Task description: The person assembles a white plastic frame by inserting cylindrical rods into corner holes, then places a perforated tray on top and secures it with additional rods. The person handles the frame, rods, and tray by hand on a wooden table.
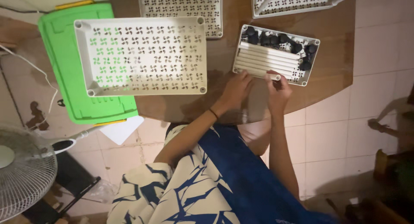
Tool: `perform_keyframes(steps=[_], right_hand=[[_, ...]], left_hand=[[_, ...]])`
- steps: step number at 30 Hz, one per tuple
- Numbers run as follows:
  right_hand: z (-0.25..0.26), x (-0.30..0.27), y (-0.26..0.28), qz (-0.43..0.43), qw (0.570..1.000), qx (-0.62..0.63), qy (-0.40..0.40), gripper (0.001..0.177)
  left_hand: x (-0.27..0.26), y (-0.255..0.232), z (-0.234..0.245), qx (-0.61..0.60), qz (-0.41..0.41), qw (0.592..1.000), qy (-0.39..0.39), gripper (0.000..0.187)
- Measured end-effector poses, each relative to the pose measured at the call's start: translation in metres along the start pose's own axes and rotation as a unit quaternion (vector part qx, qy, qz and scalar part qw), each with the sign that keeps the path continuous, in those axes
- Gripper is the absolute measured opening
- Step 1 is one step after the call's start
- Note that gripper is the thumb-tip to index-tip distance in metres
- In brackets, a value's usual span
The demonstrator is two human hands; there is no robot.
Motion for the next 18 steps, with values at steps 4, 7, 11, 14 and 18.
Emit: perform_keyframes(steps=[4, 7, 11, 14, 18], right_hand=[[-0.038, -0.012, 0.023, 0.045, 0.994, -0.088, 0.042, 0.019], [-0.050, -0.023, 0.024, -0.008, 0.993, -0.107, 0.044, 0.022], [-0.052, -0.042, 0.077, 0.108, 0.986, -0.124, 0.016, 0.022], [-0.042, -0.064, 0.115, 0.137, 0.986, -0.093, -0.009, 0.019], [-0.024, -0.095, 0.174, 0.163, 0.980, -0.068, -0.088, 0.019]], left_hand=[[-0.032, -0.016, 0.015, 0.021, -0.038, 0.995, 0.086, 0.015], [-0.057, -0.030, 0.036, 0.034, -0.079, 0.987, 0.135, 0.015], [-0.091, -0.046, 0.094, -0.012, -0.110, 0.990, 0.088, 0.020], [-0.113, -0.056, 0.137, -0.056, -0.134, 0.987, 0.070, 0.032], [-0.130, -0.061, 0.201, -0.090, -0.103, 0.990, 0.032, 0.043]])
Point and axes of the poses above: each hand's wrist, its own x-axis towards the middle knuckle, its own z-axis out of the back of the hand, y = z × x, the point moved 10 cm from there along x, towards the middle knuckle, and after that the axes turned 1 degree about z, right-handed, at the moved point
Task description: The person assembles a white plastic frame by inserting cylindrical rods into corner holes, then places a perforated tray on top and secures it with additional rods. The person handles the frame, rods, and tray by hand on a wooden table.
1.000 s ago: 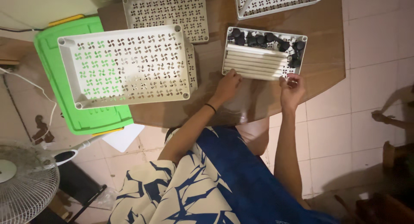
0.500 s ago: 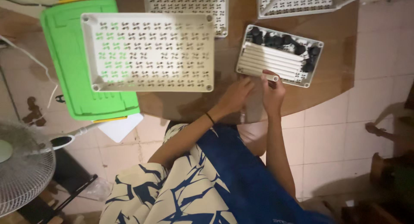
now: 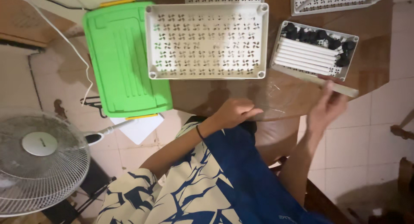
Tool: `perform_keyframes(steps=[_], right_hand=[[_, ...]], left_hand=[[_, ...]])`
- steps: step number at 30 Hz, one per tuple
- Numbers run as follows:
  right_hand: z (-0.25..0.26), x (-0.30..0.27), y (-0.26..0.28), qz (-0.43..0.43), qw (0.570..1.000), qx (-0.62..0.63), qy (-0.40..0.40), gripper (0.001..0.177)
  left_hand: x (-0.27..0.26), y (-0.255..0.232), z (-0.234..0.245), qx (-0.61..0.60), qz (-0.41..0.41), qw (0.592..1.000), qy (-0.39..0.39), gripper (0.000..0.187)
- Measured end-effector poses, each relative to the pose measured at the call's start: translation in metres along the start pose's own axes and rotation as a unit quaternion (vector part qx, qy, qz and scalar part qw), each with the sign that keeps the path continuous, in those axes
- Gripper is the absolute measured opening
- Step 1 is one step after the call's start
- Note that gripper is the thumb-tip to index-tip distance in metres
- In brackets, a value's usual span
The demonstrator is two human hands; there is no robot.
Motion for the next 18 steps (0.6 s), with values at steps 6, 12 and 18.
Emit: perform_keyframes(steps=[6, 12, 18], right_hand=[[0.028, -0.010, 0.083, 0.070, 0.995, -0.006, -0.067, 0.021], [0.014, -0.020, 0.119, 0.084, 0.995, 0.016, -0.047, 0.020], [-0.006, -0.029, 0.139, 0.075, 0.997, -0.001, -0.017, 0.016]], left_hand=[[0.014, -0.006, 0.063, 0.004, -0.008, 0.999, -0.040, 0.025], [0.048, -0.001, 0.076, 0.072, -0.051, 0.992, -0.090, 0.027], [0.079, 0.013, 0.036, 0.113, -0.090, 0.988, -0.052, 0.047]])
Point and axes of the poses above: each hand's wrist, its own x-axis towards the middle knuckle, its own z-axis out of the back of the hand, y = z × x, the point moved 10 cm from there along x, towards the middle knuckle, and after that the axes turned 1 degree about z, right-handed, at the moved point
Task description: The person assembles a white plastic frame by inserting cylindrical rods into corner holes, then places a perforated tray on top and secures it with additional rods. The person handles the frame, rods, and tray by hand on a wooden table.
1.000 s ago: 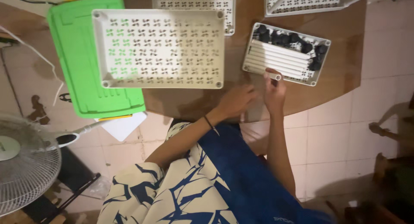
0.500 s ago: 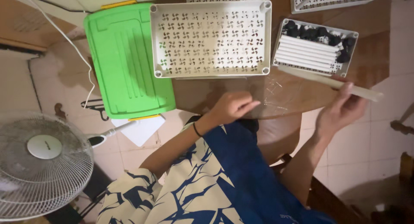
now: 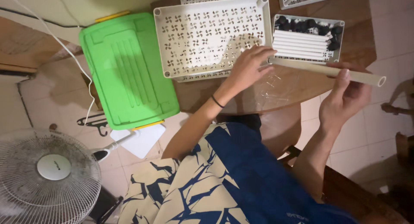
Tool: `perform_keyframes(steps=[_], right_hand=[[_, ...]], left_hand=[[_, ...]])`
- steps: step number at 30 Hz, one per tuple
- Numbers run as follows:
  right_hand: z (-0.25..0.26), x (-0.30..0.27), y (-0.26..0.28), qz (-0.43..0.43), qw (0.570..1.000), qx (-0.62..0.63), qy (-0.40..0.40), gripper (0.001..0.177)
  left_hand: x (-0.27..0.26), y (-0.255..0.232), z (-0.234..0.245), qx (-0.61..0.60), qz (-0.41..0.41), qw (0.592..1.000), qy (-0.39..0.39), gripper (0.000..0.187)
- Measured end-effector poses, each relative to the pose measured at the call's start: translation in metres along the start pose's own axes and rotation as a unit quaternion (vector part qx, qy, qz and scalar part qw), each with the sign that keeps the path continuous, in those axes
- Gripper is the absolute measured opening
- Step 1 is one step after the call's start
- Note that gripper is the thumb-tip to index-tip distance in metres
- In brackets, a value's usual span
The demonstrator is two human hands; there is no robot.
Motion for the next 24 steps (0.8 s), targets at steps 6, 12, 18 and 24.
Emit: perform_keyframes(steps=[6, 12, 18, 24], right_hand=[[-0.017, 0.004, 0.022, -0.012, 0.998, -0.042, 0.046, 0.014], [-0.049, 0.024, 0.044, 0.029, 0.991, -0.063, 0.110, 0.016], [-0.079, 0.047, 0.042, 0.045, 0.980, 0.145, 0.127, 0.044], [-0.107, 0.065, -0.015, -0.078, 0.905, 0.399, 0.126, 0.054]], left_hand=[[-0.003, 0.021, -0.025, -0.038, 0.062, 0.996, 0.046, 0.034], [-0.003, 0.027, -0.011, -0.107, 0.117, 0.987, 0.038, 0.041], [-0.003, 0.027, -0.009, -0.096, 0.133, 0.986, 0.042, 0.031], [-0.005, 0.035, -0.020, -0.104, 0.140, 0.984, 0.049, 0.031]])
Point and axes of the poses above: each hand's wrist, its own x-axis towards the middle knuckle, its own z-axis out of the back of the hand, y = z × x, the point moved 10 cm from there along x, towards the middle knuckle, and after that the axes turned 1 degree about z, right-handed, at the moved point
